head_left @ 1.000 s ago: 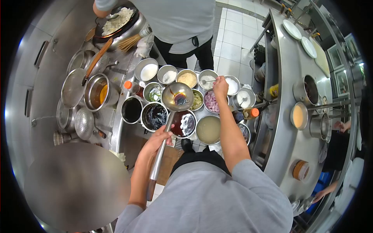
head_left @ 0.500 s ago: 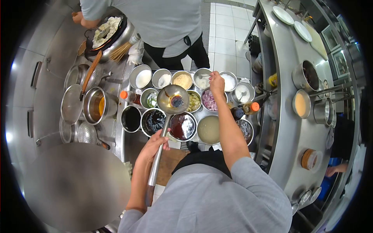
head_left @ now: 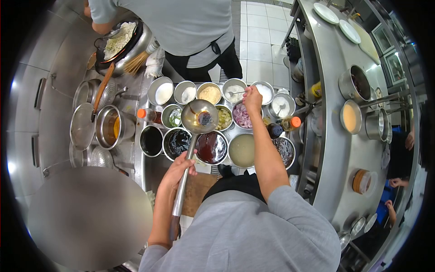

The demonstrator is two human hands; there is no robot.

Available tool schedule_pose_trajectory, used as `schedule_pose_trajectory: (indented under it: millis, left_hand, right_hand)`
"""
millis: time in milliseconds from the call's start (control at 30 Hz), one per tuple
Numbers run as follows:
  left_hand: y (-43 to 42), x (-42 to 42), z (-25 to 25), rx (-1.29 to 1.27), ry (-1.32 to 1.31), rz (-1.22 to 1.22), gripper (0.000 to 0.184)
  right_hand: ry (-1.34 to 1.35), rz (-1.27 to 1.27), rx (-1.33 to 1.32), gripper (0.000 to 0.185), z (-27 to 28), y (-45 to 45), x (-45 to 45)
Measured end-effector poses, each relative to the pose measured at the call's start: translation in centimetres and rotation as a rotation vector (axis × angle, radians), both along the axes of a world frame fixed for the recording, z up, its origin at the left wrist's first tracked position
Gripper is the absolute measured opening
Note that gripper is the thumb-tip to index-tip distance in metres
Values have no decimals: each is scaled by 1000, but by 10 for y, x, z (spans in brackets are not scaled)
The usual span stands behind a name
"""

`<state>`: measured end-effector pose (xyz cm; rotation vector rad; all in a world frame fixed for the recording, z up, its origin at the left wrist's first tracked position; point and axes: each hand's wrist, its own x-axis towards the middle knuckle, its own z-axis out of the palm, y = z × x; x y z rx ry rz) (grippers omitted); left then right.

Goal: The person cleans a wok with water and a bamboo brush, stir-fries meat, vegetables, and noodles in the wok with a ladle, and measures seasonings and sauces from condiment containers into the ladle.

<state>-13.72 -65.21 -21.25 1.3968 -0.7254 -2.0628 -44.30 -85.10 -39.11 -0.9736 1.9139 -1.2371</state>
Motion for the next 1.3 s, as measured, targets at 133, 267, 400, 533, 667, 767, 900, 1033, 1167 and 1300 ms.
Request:
schedule_pose_trajectory:
  millis: [133, 267, 400, 533, 667, 767, 900, 1033, 1167, 1300]
  left_hand:
    - [-3, 1, -3, 0, -20, -5, 43]
    - [-8, 3, -6, 3, -35, -14, 44]
    - [-13, 3, -9, -24, -79, -23, 44]
    - [-15, 3, -12, -39, -85, -11, 45]
    - [-17, 5, -13, -63, -54, -42, 42]
    - [-18, 5, -15, -56, -53, -45, 42]
    - [-22, 4, -19, -67, -91, -65, 43]
    - [-30, 2, -24, -67, -106, -40, 40]
    - [-42, 3, -31, -111, -55, -27, 42]
    - [-55, 0, -40, -82, -14, -51, 38]
  right_hand:
    - [50, 3, -6, 23, -5, 3, 0]
    - [-103, -16, 9, 22, 12, 14, 5]
    - [-220, -45, 45, 21, 18, 24, 6]
    - [-211, -90, 4, 21, 11, 28, 8]
    - [-192, -63, 8, 21, 10, 29, 9]
    - [-283, -85, 29, 20, 7, 28, 7]
    - [-518, -189, 16, 20, 0, 31, 6]
    - [-657, -236, 0, 21, 28, 39, 6]
    - [-733, -47, -169, 24, 73, 45, 11]
    - [-340, 85, -245, 24, 104, 43, 30]
